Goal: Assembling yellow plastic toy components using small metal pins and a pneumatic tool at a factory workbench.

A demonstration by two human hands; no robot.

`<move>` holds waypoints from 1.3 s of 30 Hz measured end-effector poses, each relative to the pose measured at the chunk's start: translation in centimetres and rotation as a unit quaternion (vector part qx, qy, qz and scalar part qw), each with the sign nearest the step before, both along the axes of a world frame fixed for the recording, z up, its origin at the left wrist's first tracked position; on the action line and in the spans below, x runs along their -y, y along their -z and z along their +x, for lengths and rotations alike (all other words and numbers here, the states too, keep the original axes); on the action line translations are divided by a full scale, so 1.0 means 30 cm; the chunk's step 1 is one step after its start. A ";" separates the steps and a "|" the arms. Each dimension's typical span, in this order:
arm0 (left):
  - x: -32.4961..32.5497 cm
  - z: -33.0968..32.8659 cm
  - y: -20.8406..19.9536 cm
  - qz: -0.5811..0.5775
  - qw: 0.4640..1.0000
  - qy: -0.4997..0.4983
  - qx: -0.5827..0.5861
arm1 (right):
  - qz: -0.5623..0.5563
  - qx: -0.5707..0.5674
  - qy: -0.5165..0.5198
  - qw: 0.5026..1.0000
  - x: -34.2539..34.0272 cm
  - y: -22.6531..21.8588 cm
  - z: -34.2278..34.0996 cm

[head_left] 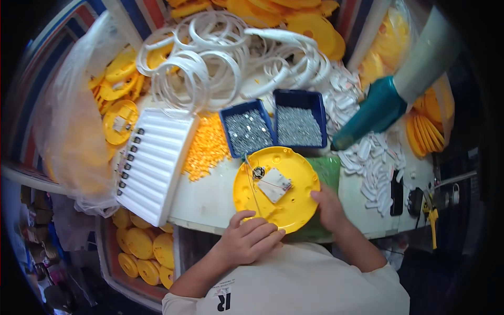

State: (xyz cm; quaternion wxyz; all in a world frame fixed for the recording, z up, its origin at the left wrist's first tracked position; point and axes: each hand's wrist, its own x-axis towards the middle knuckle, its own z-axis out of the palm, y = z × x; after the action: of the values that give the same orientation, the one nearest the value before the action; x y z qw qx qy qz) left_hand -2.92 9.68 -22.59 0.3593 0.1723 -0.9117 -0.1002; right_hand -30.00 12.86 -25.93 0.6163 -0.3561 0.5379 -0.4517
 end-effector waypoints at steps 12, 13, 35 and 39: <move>0.130 -0.067 0.077 0.300 0.949 -0.027 0.095 | -0.008 -0.386 0.012 0.922 0.075 -0.032 -0.324; 0.123 -0.078 0.080 0.301 0.949 -0.025 0.095 | -0.007 -0.387 0.013 0.922 0.078 -0.041 -0.329; 0.103 0.031 0.097 0.592 0.784 0.014 -0.186 | -0.156 -0.518 -0.031 0.841 0.155 -0.042 -0.182; 0.101 0.022 0.069 0.480 0.872 -0.042 -0.085 | -0.172 -0.477 0.019 0.862 0.089 -0.041 -0.179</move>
State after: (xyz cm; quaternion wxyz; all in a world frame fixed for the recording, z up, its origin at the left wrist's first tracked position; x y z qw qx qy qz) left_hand -2.27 6.65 -24.67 0.3127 0.3528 -0.7089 -0.5247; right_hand -35.38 10.18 -24.69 0.2046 -0.6184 0.6862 -0.3237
